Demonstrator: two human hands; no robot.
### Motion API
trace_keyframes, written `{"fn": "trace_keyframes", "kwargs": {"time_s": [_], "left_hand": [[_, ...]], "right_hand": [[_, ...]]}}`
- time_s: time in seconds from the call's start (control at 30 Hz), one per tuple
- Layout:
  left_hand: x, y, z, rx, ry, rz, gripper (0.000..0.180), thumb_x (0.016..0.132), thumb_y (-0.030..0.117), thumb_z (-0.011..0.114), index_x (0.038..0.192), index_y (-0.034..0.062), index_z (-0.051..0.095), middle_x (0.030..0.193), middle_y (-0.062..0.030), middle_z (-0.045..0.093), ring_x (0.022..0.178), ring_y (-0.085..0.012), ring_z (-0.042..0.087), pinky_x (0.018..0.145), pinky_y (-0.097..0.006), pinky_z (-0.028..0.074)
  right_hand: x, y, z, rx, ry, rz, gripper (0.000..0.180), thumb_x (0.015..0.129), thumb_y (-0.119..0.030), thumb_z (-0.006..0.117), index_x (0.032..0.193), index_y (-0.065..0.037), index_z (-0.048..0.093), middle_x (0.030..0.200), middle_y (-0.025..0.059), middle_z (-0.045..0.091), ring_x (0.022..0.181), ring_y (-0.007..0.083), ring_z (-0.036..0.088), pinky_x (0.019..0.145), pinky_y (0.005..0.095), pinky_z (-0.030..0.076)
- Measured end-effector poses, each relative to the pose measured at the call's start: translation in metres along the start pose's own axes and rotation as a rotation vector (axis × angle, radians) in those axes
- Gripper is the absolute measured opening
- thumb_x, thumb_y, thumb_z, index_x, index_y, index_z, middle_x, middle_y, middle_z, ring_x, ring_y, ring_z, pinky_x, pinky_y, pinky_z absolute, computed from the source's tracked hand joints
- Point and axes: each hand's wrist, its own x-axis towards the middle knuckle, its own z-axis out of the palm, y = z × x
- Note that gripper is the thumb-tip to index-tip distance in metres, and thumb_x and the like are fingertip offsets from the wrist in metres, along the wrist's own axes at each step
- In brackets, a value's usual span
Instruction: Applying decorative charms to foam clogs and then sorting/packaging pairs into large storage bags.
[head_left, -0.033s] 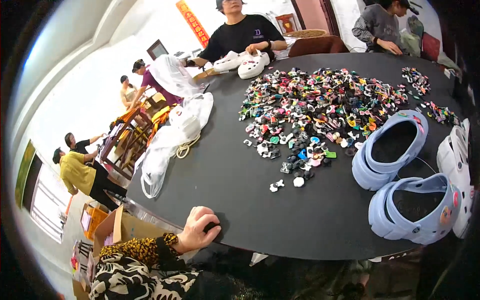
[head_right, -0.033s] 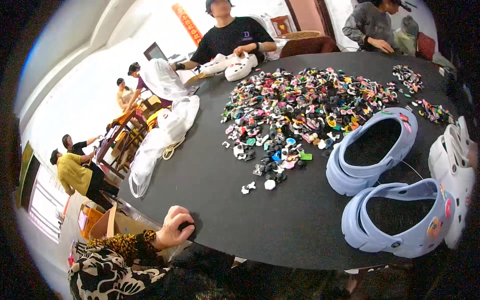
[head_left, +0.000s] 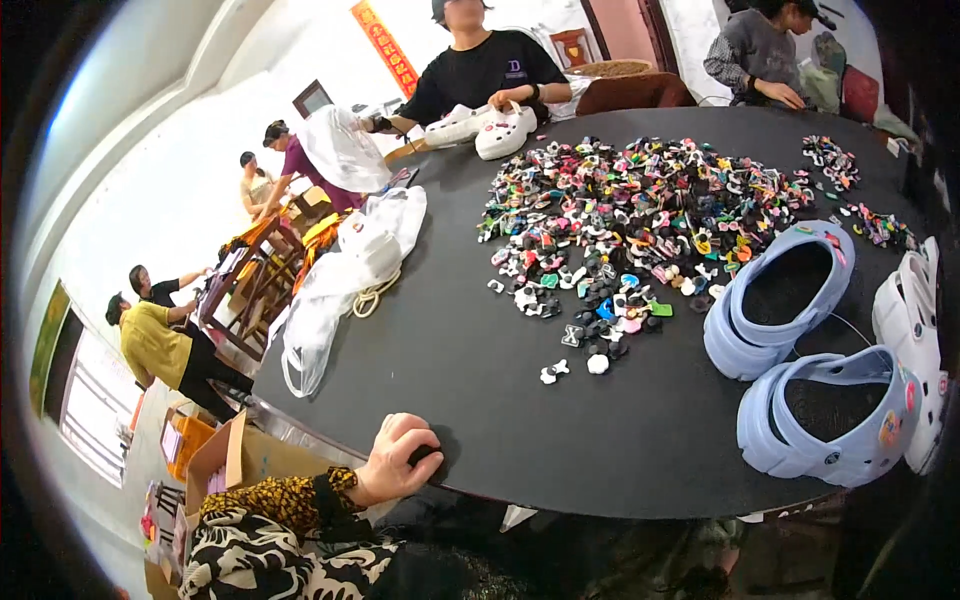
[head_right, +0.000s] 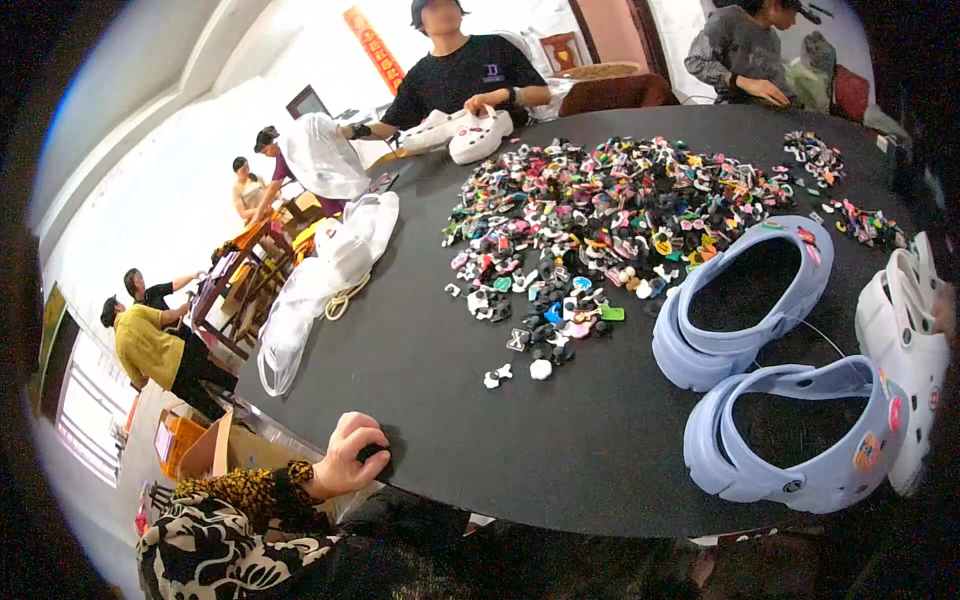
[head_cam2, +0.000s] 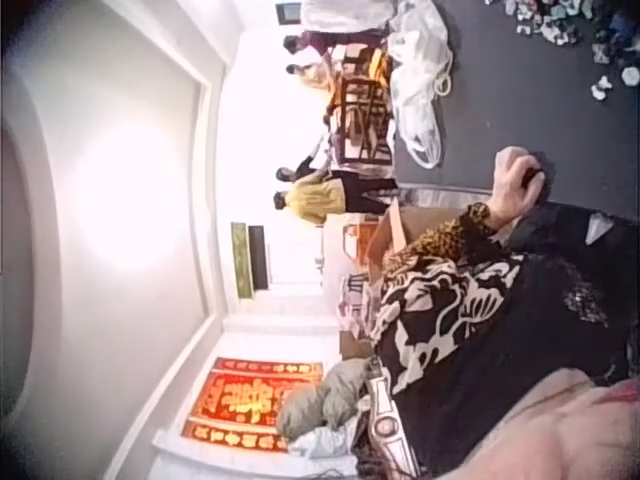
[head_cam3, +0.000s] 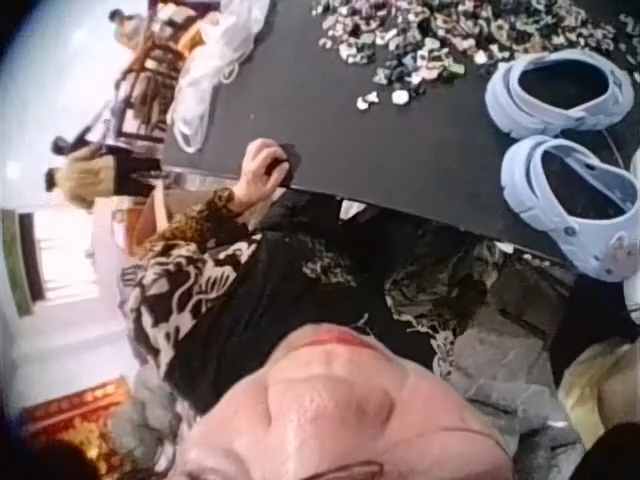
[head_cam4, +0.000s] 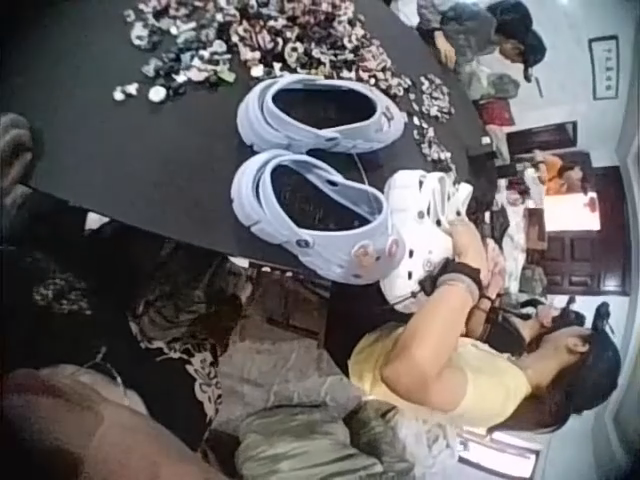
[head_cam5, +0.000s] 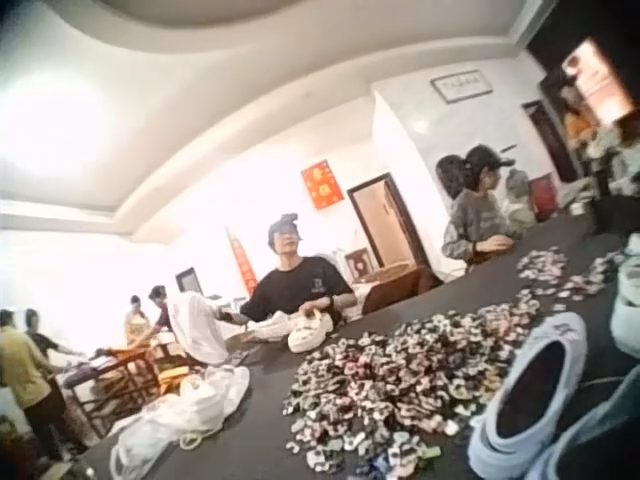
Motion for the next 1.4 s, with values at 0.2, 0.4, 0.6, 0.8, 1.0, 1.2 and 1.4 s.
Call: {"fn": "trace_keyframes", "kwargs": {"time_s": [0.2, 0.4, 0.6, 0.8, 1.0, 1.2, 1.4], "left_hand": [[-0.001, -0.005, 0.003, -0.041, 0.005, 0.002, 0.018, 0.072, 0.01, 0.069, 0.086, 0.0067, 0.058, 0.088, -0.0091, 0.054, 0.082, -0.0269, 0.052, 0.075, -0.038, 0.04], [-0.009, -0.005, 0.0, -0.114, 0.018, -0.004, 0.016, 0.072, 0.011, 0.069, 0.085, 0.0067, 0.061, 0.087, -0.0083, 0.055, 0.081, -0.0257, 0.052, 0.074, -0.037, 0.039], [-0.008, -0.014, -0.003, -0.166, 0.0, 0.008, 0.017, 0.072, 0.01, 0.069, 0.086, 0.0073, 0.061, 0.087, -0.0078, 0.055, 0.082, -0.0253, 0.052, 0.074, -0.037, 0.038], [0.007, -0.02, -0.005, -0.274, -0.055, 0.021, 0.02, 0.072, 0.007, 0.068, 0.09, 0.007, 0.06, 0.09, -0.0087, 0.055, 0.086, -0.0262, 0.053, 0.076, -0.037, 0.038], [-0.002, -0.024, -0.026, -0.384, -0.1, -0.055, 0.012, 0.073, 0.0, 0.064, 0.084, 0.0024, 0.06, 0.086, -0.0136, 0.059, 0.078, -0.0306, 0.059, 0.069, -0.038, 0.048], [0.01, -0.018, -0.057, -0.424, -0.155, 0.016, 0.008, 0.084, -0.003, 0.055, 0.091, -0.0015, 0.058, 0.089, -0.0175, 0.057, 0.082, -0.0352, 0.057, 0.073, -0.038, 0.047], [0.005, -0.035, -0.057, -0.449, -0.14, 0.019, 0.008, 0.084, -0.003, 0.055, 0.091, -0.0017, 0.058, 0.09, -0.0177, 0.058, 0.083, -0.0351, 0.058, 0.075, -0.037, 0.047]], "right_hand": [[-0.058, 0.003, 0.001, 0.251, 0.103, -0.063, 0.022, 0.093, -0.038, 0.046, 0.09, -0.016, 0.051, 0.072, 0.0044, 0.041, 0.06, 0.0176, 0.034, 0.052, 0.0351, 0.03], [-0.124, 0.007, 0.017, 0.49, 0.22, -0.126, 0.029, 0.095, -0.041, 0.044, 0.08, -0.017, 0.048, 0.057, 0.0017, 0.035, 0.045, 0.0143, 0.025, 0.04, 0.0341, 0.024], [-0.195, -0.013, 0.061, 0.719, 0.353, -0.186, 0.039, 0.098, -0.044, 0.043, 0.07, -0.017, 0.045, 0.042, -0.0011, 0.028, 0.031, 0.0109, 0.016, 0.029, 0.0331, 0.018], [-0.201, -0.136, 0.124, 0.646, 0.719, -0.651, 0.052, 0.09, -0.028, 0.049, 0.132, 0.001, 0.045, 0.135, 0.0183, 0.047, 0.119, 0.0269, 0.049, 0.097, 0.0371, 0.042], [-0.16, -0.137, 0.143, 1.079, 0.564, -0.706, 0.05, 0.09, -0.025, 0.054, 0.128, 0.008, 0.044, 0.129, 0.0148, 0.05, 0.119, 0.0223, 0.047, 0.105, 0.033, 0.032], [-0.128, -0.182, 0.187, 1.163, 0.579, -0.653, 0.041, 0.092, -0.026, 0.054, 0.119, 0.005, 0.054, 0.131, 0.0127, 0.051, 0.126, 0.022, 0.04, 0.11, 0.0354, 0.021], [-0.109, -0.212, 0.199, 1.044, 0.682, -0.628, 0.051, 0.093, -0.032, 0.054, 0.13, 0.003, 0.044, 0.135, 0.0091, 0.043, 0.13, 0.0192, 0.032, 0.11, 0.0334, 0.019]]}}
